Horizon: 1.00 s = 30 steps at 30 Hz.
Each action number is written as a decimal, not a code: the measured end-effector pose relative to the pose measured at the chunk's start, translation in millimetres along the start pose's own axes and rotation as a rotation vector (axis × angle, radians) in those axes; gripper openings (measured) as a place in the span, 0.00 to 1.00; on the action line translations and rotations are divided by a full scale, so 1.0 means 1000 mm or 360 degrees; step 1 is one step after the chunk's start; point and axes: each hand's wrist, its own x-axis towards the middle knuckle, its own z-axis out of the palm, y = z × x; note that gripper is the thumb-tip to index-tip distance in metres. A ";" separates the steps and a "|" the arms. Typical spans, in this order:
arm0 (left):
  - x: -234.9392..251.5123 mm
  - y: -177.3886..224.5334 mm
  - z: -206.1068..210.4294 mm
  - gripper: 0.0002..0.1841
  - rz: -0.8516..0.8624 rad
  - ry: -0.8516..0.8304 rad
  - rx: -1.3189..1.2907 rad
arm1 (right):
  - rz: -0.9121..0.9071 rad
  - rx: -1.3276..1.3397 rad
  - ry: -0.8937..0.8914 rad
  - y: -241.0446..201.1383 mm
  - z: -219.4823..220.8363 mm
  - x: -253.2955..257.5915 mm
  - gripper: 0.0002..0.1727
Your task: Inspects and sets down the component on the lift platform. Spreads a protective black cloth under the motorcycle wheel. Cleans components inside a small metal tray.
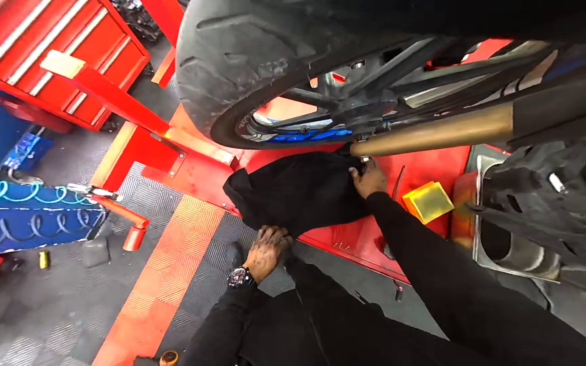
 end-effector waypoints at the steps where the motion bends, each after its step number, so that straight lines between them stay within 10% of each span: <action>1: 0.002 0.001 -0.005 0.11 0.0041 -0.0118 -0.0056 | 0.0055 0.0023 -0.0014 0.002 -0.003 0.000 0.35; 13: 0.134 -0.079 -0.058 0.24 -0.1044 0.0127 0.0032 | -0.0163 -0.0009 0.0066 -0.012 -0.003 0.042 0.30; 21: 0.051 -0.001 -0.034 0.17 -0.0139 -0.0179 -0.0039 | -0.0477 0.0027 -0.0008 0.035 -0.001 -0.056 0.44; 30: 0.017 -0.003 -0.028 0.17 0.0159 -0.0235 -0.0262 | -0.0481 -0.0140 -0.0143 0.072 0.006 -0.061 0.55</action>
